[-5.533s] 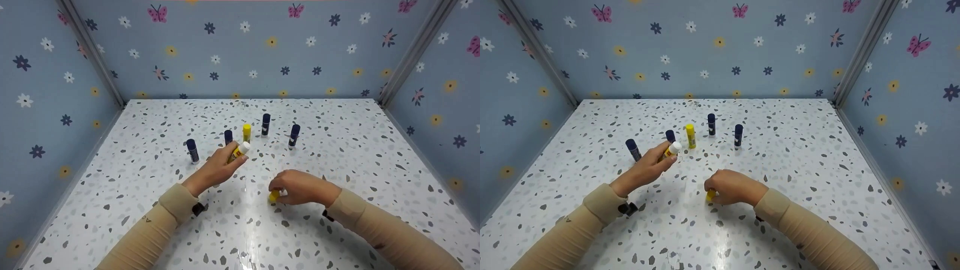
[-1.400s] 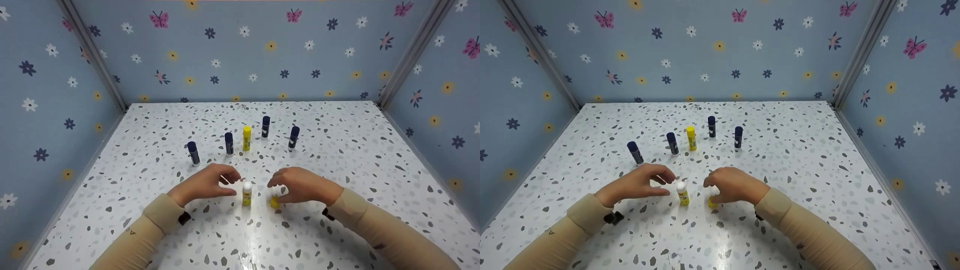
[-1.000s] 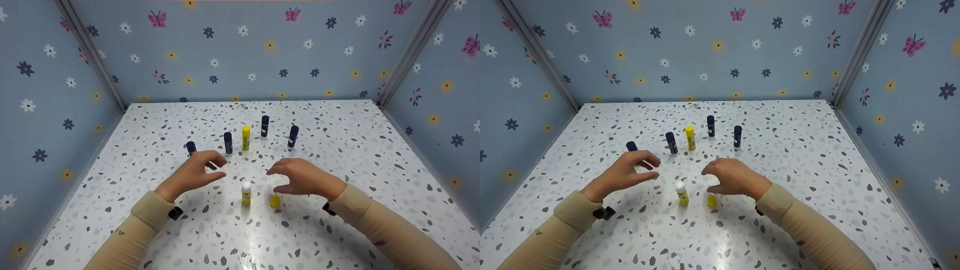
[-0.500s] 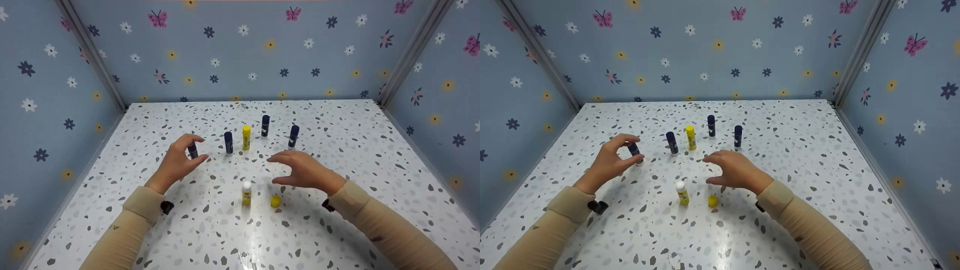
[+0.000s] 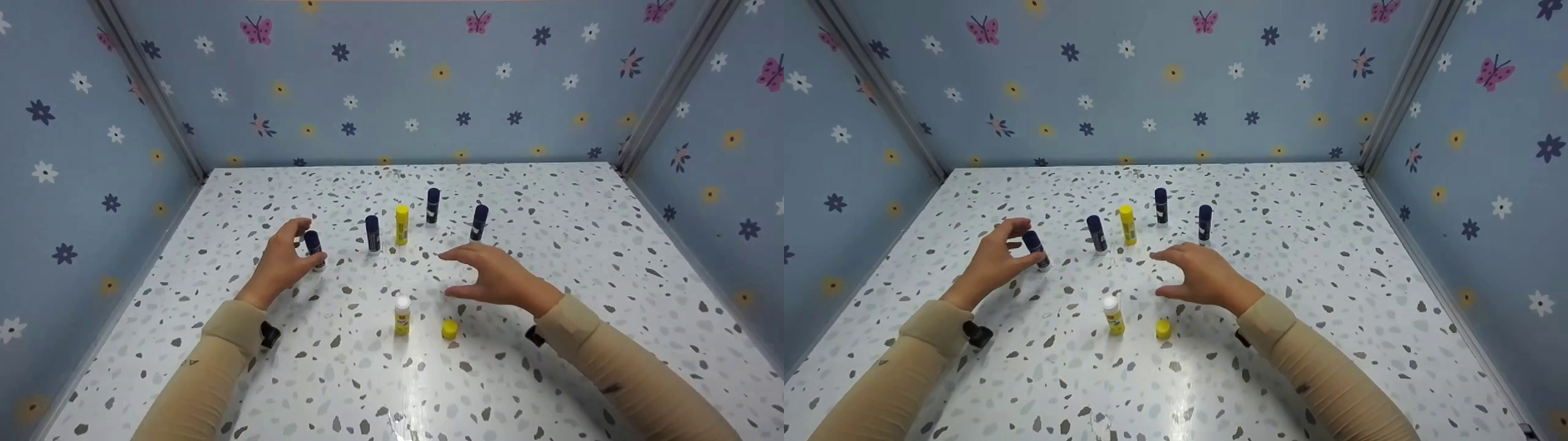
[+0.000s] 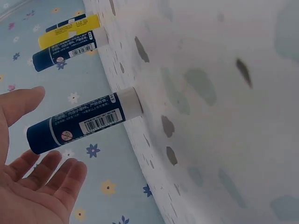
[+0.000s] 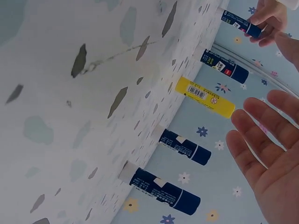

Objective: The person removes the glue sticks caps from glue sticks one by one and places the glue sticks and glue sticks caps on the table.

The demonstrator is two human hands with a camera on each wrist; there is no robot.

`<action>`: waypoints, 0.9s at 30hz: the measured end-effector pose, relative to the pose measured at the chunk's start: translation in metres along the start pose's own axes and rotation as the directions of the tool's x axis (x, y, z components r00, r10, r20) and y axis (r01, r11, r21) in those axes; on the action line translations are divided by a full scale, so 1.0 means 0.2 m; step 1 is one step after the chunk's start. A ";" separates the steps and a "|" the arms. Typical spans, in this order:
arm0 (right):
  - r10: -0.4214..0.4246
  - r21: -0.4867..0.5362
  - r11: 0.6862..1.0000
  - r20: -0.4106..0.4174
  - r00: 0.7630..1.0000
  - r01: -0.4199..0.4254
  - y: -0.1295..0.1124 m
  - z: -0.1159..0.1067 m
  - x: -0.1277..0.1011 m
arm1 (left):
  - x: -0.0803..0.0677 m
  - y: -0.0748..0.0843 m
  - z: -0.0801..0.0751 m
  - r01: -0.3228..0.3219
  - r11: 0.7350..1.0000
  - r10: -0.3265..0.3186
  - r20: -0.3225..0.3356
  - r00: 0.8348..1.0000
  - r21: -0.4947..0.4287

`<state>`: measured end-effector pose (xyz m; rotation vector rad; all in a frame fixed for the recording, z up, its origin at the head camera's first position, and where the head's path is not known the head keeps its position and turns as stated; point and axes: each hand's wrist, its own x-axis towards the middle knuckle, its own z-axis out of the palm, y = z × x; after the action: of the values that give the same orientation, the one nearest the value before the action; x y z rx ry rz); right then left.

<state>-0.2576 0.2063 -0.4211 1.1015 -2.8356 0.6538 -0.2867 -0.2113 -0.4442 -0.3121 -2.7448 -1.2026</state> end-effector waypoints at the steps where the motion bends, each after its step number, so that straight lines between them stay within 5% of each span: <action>1: 0.004 0.001 1.000 0.001 1.000 -0.004 0.00 0.00 0.00 | 0.01 -0.01 0.00 0.032 1.000 -0.031 0.010 0.999 -0.002; 9: -0.005 0.012 1.000 0.000 1.000 0.005 0.01 0.01 0.00 | 0.05 -0.06 0.01 0.233 0.973 -0.233 0.071 0.970 0.011; 16: 0.000 0.004 1.000 -0.001 1.000 0.000 0.02 0.01 0.00 | 0.06 -0.07 0.02 0.241 0.968 -0.247 0.085 0.965 0.071; 27: 0.009 0.016 1.000 -0.008 1.000 -0.009 0.02 0.00 0.00 | 0.08 -0.07 0.03 0.223 0.974 -0.226 0.156 0.961 0.041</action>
<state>-0.2610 0.2088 -0.4237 1.0870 -2.8355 0.6806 -0.3064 -0.2149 -0.4550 -0.0991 -2.9981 -1.2457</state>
